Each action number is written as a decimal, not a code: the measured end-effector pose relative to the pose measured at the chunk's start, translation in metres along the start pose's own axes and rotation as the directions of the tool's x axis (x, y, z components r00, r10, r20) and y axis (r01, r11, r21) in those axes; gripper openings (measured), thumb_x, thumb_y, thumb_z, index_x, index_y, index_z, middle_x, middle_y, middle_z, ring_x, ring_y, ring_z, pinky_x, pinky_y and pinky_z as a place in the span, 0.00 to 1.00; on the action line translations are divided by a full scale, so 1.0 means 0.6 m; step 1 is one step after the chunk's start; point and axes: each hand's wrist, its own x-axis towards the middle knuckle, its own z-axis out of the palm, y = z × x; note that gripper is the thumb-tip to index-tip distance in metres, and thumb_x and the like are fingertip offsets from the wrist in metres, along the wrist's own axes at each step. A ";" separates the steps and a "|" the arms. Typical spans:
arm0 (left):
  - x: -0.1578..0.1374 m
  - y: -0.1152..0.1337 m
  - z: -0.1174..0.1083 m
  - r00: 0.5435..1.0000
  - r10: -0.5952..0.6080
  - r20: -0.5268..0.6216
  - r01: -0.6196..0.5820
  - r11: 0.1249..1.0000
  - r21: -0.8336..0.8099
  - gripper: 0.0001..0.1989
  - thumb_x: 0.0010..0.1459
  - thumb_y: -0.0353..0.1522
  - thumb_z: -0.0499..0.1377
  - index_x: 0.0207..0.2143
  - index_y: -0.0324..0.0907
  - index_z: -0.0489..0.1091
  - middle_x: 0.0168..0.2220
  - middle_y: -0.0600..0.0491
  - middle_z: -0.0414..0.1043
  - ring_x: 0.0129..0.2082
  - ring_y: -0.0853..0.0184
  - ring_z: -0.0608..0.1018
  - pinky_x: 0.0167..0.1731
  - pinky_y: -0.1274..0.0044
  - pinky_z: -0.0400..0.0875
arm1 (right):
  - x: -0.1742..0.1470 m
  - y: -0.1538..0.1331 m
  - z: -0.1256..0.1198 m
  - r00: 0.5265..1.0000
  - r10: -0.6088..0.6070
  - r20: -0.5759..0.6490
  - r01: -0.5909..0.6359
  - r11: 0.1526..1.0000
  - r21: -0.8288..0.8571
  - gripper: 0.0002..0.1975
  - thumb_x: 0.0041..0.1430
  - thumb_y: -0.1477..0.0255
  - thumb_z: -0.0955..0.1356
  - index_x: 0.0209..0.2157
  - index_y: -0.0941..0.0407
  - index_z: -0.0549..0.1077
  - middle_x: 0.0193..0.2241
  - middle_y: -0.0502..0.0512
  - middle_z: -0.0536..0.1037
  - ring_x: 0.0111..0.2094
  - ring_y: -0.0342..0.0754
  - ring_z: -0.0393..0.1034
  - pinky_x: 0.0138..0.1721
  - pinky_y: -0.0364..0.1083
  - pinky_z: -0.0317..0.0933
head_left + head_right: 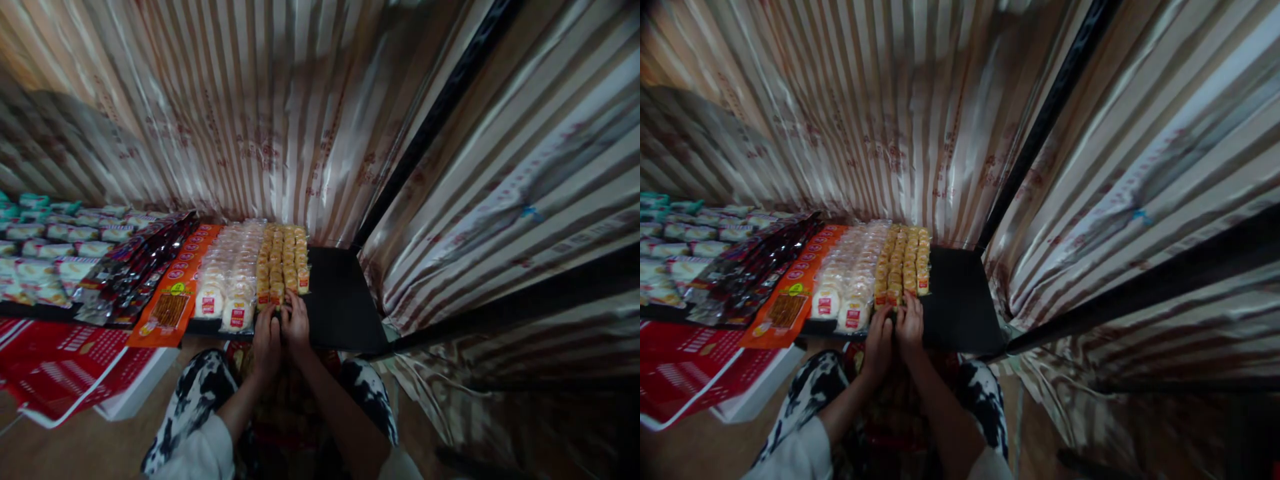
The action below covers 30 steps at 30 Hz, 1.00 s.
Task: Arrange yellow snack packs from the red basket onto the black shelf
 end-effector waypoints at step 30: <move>-0.099 0.010 -0.052 0.979 0.053 0.196 -0.094 0.975 0.201 0.13 0.56 0.27 0.46 0.36 0.41 0.70 0.37 0.49 0.73 0.40 0.67 0.74 0.42 0.73 0.68 | -0.133 -0.001 -0.063 0.987 -0.053 0.151 0.062 0.997 -0.051 0.14 0.59 0.71 0.58 0.41 0.55 0.71 0.38 0.57 0.76 0.42 0.48 0.69 0.46 0.48 0.62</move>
